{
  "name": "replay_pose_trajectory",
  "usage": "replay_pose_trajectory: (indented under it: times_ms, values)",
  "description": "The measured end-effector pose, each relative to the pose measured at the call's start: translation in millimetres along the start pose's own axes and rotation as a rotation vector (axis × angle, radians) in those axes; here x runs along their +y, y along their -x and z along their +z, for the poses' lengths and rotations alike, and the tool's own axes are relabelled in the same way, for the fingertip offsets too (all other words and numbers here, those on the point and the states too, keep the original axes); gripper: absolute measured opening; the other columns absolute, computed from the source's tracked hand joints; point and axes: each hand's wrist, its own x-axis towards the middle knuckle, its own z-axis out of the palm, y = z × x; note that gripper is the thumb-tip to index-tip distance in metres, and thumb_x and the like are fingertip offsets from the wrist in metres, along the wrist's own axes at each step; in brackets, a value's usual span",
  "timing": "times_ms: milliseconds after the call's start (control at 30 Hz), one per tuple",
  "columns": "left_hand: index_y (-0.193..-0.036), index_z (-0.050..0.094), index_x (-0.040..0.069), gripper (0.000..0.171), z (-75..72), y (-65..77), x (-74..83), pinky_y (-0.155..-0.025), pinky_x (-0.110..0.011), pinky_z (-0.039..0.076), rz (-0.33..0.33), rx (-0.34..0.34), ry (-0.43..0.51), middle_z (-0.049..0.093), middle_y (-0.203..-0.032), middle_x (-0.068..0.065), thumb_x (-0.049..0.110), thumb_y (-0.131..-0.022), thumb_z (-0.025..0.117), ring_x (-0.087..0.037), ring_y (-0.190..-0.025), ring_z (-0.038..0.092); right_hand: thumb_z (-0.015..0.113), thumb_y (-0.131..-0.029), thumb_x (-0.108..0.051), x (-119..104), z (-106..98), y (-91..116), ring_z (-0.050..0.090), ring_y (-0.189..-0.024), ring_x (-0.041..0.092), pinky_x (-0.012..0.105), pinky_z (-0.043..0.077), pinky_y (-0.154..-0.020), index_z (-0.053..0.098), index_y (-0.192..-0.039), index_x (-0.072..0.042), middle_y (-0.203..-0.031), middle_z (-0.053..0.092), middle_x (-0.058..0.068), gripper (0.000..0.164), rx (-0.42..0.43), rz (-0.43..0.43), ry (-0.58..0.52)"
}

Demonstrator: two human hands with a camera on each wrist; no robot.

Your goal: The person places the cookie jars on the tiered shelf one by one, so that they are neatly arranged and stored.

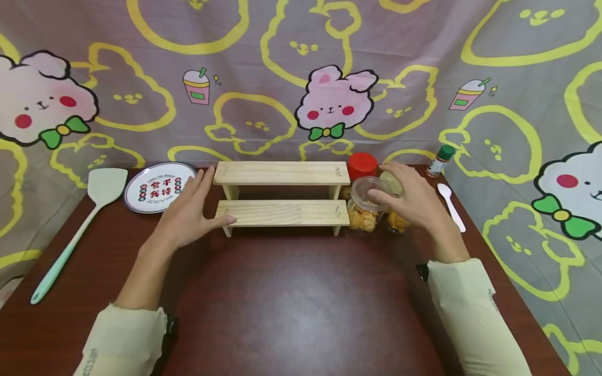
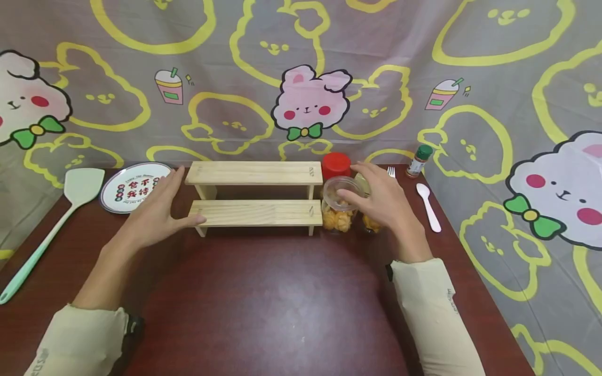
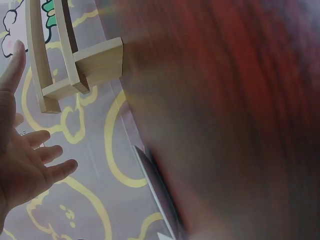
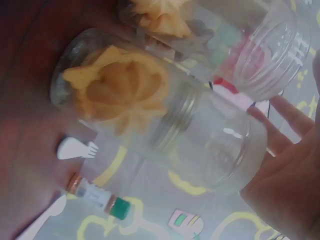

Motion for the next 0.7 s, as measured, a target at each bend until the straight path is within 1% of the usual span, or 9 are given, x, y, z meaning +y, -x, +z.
replay_pose_trajectory:
  times_ms: [100,200,267,367,533,600,700]
  values:
    - [-0.151,-0.005,0.021,0.117,2.7,-0.2,-0.4,-0.114,-0.061,0.019,0.006,0.000,0.046,0.002,-0.158,-0.015,0.069,-0.070,0.065,-0.032,-0.145,0.004,0.060,-0.080,-0.062,5.2,-2.3,4.0,0.033,-0.135,0.032,0.060,0.031,-0.109,0.045,-0.138,-0.017,-0.145,0.041,0.009,0.076,-0.011,0.021,-0.034]
    - [-0.151,-0.007,0.016,0.118,5.0,-0.1,-0.7,-0.117,-0.056,0.016,0.011,-0.003,0.092,-0.003,-0.158,-0.011,0.067,-0.072,0.066,-0.028,-0.146,0.000,0.062,-0.081,-0.058,10.8,-5.4,9.2,0.037,-0.133,0.031,0.058,0.033,-0.108,0.047,-0.137,-0.017,-0.142,0.045,0.008,0.071,0.008,0.031,-0.075]
    - [-0.150,-0.009,0.015,0.119,6.7,0.8,-1.0,-0.118,-0.054,0.014,0.004,-0.010,0.120,-0.006,-0.158,-0.009,0.066,-0.073,0.065,-0.026,-0.146,-0.003,0.064,-0.082,-0.054,14.9,-6.2,12.0,0.040,-0.130,0.030,0.057,0.035,-0.106,0.049,-0.135,-0.016,-0.139,0.048,0.008,0.067,0.025,0.027,-0.096]
    - [-0.150,-0.008,0.012,0.117,8.1,1.6,-0.2,-0.119,-0.053,0.013,-0.015,-0.022,0.158,-0.007,-0.158,-0.008,0.064,-0.074,0.065,-0.026,-0.146,-0.003,0.066,-0.082,-0.051,21.3,-6.8,14.8,0.043,-0.127,0.029,0.055,0.038,-0.104,0.052,-0.132,-0.014,-0.135,0.051,0.008,0.063,0.037,0.020,-0.119]
    - [-0.151,-0.001,0.009,0.110,8.5,1.6,0.0,-0.118,-0.055,0.013,-0.041,-0.034,0.236,-0.001,-0.158,-0.012,0.061,-0.078,0.063,-0.029,-0.146,0.000,0.067,-0.082,-0.049,29.6,-5.0,17.8,0.044,-0.125,0.030,0.056,0.038,-0.103,0.052,-0.130,-0.013,-0.134,0.052,0.010,0.062,0.013,0.035,-0.134]
    - [-0.151,0.000,0.011,0.106,8.4,2.6,-0.1,-0.117,-0.057,0.015,-0.049,-0.045,0.283,0.001,-0.158,-0.012,0.060,-0.080,0.063,-0.031,-0.145,0.004,0.067,-0.081,-0.050,31.9,-4.0,18.8,0.044,-0.125,0.030,0.057,0.038,-0.103,0.053,-0.130,-0.013,-0.134,0.052,0.011,0.063,0.007,0.045,-0.138]
    - [-0.151,-0.001,0.015,0.104,8.5,5.8,-0.9,-0.115,-0.059,0.019,-0.075,-0.075,0.335,0.003,-0.158,-0.010,0.058,-0.081,0.062,-0.034,-0.144,0.010,0.067,-0.080,-0.052,35.0,-3.0,20.2,0.044,-0.125,0.030,0.058,0.038,-0.102,0.052,-0.130,-0.013,-0.134,0.051,0.011,0.065,-0.003,0.062,-0.148]
